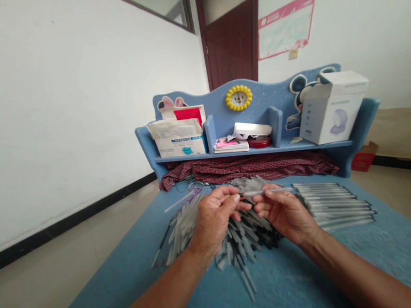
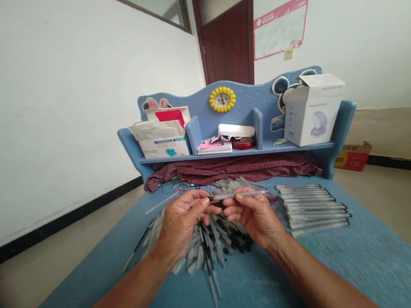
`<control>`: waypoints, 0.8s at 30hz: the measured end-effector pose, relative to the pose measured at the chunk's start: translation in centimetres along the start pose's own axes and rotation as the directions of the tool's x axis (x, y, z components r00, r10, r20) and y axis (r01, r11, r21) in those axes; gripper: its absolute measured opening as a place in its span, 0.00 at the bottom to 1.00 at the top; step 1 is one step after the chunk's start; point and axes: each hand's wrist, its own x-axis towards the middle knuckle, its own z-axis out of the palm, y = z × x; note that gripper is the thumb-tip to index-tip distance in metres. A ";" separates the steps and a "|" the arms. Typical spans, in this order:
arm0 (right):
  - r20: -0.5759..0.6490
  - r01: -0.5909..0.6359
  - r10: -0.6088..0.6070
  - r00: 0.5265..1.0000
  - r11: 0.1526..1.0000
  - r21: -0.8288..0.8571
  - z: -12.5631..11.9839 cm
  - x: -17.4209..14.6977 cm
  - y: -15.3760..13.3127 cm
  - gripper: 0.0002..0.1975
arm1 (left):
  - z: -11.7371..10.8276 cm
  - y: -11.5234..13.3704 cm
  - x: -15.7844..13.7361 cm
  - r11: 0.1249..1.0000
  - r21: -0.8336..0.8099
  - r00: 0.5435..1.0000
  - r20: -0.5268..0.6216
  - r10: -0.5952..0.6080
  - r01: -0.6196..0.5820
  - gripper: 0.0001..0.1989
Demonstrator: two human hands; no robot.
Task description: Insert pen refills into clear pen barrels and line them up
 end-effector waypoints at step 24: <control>0.032 0.019 -0.018 0.999 0.999 -0.037 0.1 0.0 0.3 0.08 | -0.9 0.0 0.6 0.963 0.256 0.997 0.036 0.075 -0.082 0.05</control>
